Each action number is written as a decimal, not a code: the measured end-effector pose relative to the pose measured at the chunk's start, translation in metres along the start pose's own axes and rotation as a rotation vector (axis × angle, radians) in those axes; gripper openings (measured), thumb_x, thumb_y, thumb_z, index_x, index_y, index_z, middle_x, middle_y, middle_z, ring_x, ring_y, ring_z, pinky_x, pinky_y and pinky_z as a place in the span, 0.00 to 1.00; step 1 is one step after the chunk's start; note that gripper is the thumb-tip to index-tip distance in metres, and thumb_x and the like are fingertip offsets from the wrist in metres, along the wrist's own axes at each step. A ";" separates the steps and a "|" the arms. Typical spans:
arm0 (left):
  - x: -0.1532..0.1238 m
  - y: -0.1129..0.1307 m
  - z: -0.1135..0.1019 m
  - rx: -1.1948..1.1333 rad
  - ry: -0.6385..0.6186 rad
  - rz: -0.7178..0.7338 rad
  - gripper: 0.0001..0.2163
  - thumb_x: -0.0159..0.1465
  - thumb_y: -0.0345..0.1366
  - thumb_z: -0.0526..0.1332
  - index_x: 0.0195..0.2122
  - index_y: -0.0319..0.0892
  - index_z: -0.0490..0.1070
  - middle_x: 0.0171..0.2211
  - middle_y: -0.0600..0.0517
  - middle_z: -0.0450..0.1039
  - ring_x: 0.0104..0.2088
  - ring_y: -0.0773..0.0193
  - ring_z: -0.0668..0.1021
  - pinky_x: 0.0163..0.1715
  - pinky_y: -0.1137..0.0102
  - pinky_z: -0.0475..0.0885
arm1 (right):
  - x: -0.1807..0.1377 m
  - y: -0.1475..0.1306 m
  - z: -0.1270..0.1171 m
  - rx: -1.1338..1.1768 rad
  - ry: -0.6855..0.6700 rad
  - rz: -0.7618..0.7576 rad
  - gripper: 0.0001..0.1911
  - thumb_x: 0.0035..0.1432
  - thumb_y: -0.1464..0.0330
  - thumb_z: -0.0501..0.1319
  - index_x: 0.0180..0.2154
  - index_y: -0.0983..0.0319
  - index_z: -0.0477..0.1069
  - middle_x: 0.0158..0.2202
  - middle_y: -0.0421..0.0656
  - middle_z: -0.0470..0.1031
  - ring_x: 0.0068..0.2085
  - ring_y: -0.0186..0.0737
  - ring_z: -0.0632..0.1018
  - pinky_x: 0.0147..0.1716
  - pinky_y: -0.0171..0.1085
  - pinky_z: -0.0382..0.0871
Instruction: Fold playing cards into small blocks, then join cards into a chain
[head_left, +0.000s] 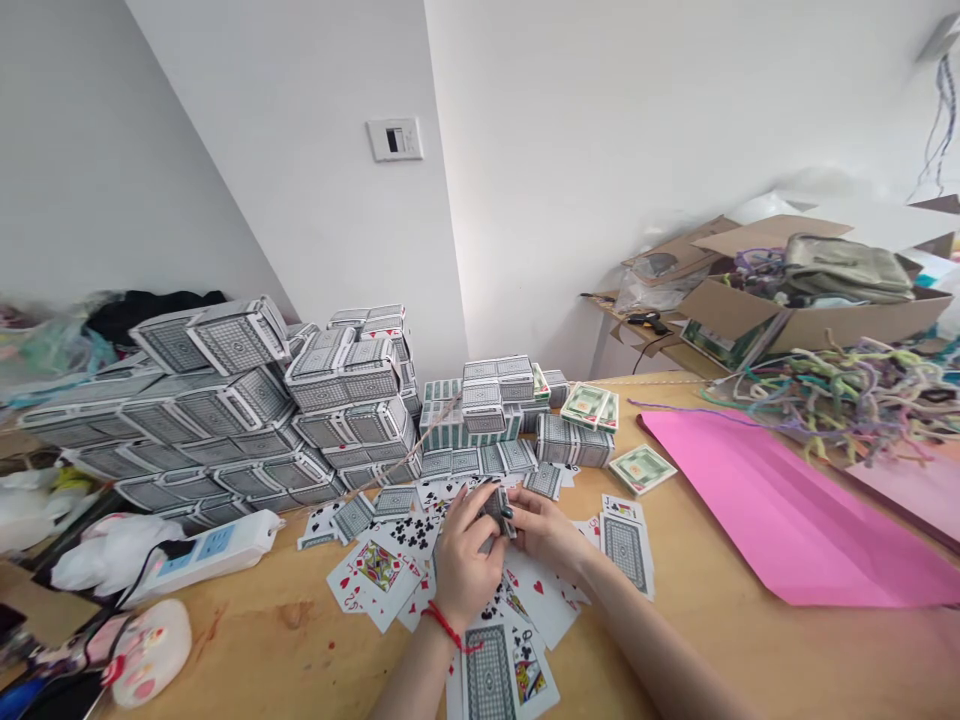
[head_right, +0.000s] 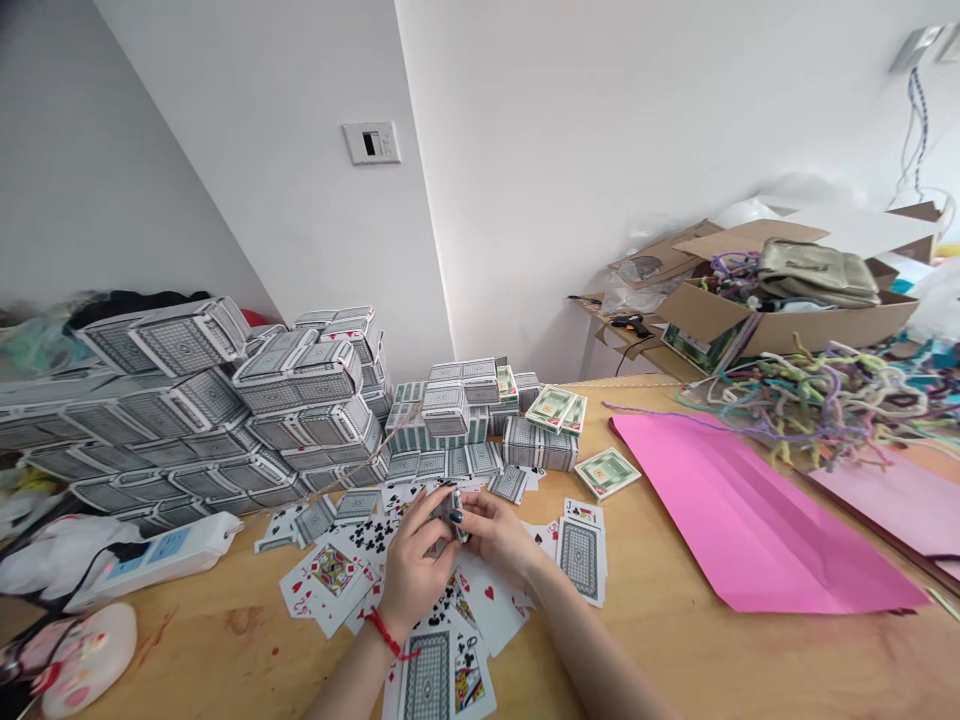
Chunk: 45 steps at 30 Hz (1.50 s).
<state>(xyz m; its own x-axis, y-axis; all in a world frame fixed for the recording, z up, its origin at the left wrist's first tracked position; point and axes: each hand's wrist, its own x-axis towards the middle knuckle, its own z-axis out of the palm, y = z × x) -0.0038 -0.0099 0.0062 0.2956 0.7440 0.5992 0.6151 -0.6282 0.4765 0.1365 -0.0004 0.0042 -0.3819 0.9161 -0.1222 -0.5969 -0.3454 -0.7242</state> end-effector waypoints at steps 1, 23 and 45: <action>0.000 0.000 0.000 -0.003 -0.003 0.002 0.07 0.53 0.24 0.55 0.22 0.43 0.64 0.51 0.51 0.65 0.51 0.59 0.67 0.55 0.56 0.58 | -0.001 -0.001 0.001 0.016 -0.012 0.008 0.13 0.43 0.69 0.67 0.34 0.63 0.71 0.32 0.40 0.72 0.33 0.34 0.72 0.35 0.34 0.64; 0.002 0.008 -0.001 -0.108 -0.005 -0.033 0.07 0.51 0.24 0.58 0.22 0.44 0.63 0.48 0.49 0.65 0.49 0.56 0.69 0.47 0.60 0.67 | -0.004 -0.004 0.012 0.059 0.062 0.047 0.09 0.38 0.72 0.65 0.28 0.63 0.71 0.24 0.39 0.72 0.29 0.37 0.71 0.31 0.34 0.62; -0.001 -0.003 -0.001 -0.135 -0.081 -0.064 0.27 0.47 0.26 0.59 0.51 0.44 0.58 0.47 0.45 0.65 0.49 0.53 0.69 0.46 0.58 0.68 | -0.005 -0.010 0.010 -0.160 0.005 -0.005 0.14 0.42 0.65 0.66 0.34 0.62 0.72 0.29 0.41 0.74 0.34 0.40 0.73 0.40 0.40 0.63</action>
<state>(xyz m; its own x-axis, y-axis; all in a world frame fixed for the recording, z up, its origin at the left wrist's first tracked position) -0.0066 -0.0092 0.0051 0.3203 0.7963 0.5132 0.5321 -0.5994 0.5979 0.1372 -0.0041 0.0187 -0.3751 0.9190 -0.1215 -0.4782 -0.3041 -0.8239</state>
